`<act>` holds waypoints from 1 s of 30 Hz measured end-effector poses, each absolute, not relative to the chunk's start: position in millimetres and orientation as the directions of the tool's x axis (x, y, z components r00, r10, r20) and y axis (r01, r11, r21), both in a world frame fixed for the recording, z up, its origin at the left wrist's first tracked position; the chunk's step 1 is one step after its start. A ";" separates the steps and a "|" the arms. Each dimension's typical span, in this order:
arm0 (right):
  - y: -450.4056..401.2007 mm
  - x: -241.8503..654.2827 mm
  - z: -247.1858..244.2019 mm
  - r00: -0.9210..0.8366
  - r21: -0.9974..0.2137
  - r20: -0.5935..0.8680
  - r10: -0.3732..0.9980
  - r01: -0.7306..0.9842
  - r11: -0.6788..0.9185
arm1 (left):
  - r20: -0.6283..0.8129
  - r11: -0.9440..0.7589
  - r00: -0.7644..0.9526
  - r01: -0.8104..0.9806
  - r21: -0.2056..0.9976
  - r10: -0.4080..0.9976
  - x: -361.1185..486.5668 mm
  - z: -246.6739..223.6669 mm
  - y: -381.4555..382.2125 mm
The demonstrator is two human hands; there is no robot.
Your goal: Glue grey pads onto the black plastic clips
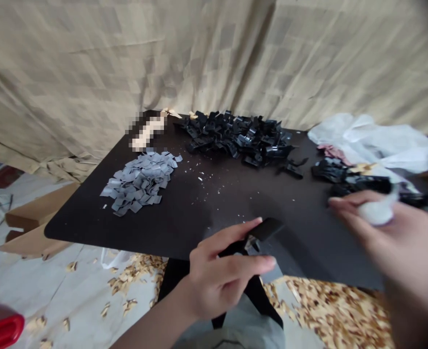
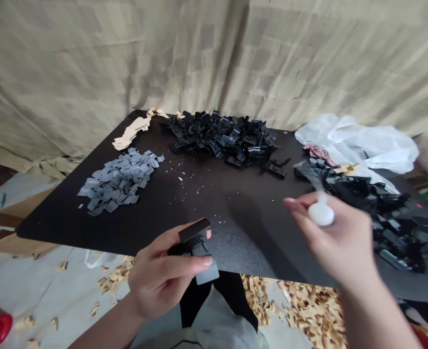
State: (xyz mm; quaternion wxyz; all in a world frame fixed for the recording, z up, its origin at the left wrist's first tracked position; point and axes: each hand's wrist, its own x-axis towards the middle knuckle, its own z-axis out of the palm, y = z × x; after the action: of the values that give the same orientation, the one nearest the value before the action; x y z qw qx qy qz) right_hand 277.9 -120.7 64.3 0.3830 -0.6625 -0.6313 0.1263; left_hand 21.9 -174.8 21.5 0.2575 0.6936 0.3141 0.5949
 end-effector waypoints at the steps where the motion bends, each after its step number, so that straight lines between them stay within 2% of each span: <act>1: -128.9 261.7 57.6 0.225 -0.838 0.136 0.965 0.545 -0.009 | 0.668 -0.673 0.088 0.146 0.726 0.739 23.9 20.0 -173.2; 2: -136.5 246.3 51.3 0.209 -0.941 -0.014 0.978 0.327 -0.084 | 0.671 -0.675 0.085 0.167 0.719 0.737 25.6 18.4 -171.5; 3: -143.6 232.3 45.7 0.119 -0.980 -0.139 0.983 0.128 -0.154 | 0.676 -0.678 0.083 0.190 0.710 0.732 27.2 16.7 -169.9; 4: -150.2 220.0 41.3 -0.010 -0.977 -0.212 0.977 -0.012 -0.212 | 0.680 -0.680 0.084 0.217 0.701 0.728 28.4 15.1 -168.5; 6: -161.7 201.0 36.7 -0.197 -0.947 -0.253 0.947 -0.150 -0.284 | 0.684 -0.677 0.087 0.275 0.682 0.724 30.1 12.3 -166.3; 8: -169.9 189.3 36.6 -0.212 -0.928 -0.283 0.935 -0.185 -0.323 | 0.693 -0.676 0.078 0.324 0.662 0.716 31.3 9.9 -165.1; 12: -175.8 181.7 34.9 -0.096 -0.916 -0.323 0.941 -0.219 -0.337 | 0.720 -0.683 0.060 0.377 0.625 0.692 34.9 5.8 -165.0; 15: -175.5 183.1 25.1 -0.014 -0.963 -0.218 0.976 -0.159 -0.217 | 0.704 -0.662 0.024 0.363 0.655 0.710 38.5 4.6 -166.8; 19: -175.7 186.2 13.9 0.178 -0.998 -0.020 0.984 0.048 -0.029 | 0.637 -0.586 -0.046 0.345 0.733 0.770 41.3 7.1 -169.4; 23: -176.2 185.8 11.5 0.286 -0.990 0.068 0.956 0.138 0.029 | 0.616 -0.553 -0.058 0.382 0.741 0.786 43.6 9.8 -170.0; 26: -175.0 185.1 6.2 0.305 -0.996 0.057 0.951 0.087 0.032 | 0.644 -0.569 -0.038 0.429 0.701 0.764 46.9 9.6 -170.2; 30: -172.8 184.4 -4.8 0.227 -0.989 -0.047 0.973 -0.147 -0.014 | 0.676 -0.588 -0.021 0.473 0.656 0.737 51.6 8.4 -171.5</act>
State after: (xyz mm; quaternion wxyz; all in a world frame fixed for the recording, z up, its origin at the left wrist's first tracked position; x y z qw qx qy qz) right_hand 184.4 -172.8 -4.8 0.5814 -0.5248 -0.3936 0.4812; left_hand 51.6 -171.5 8.4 0.1167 0.6899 0.4385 0.5640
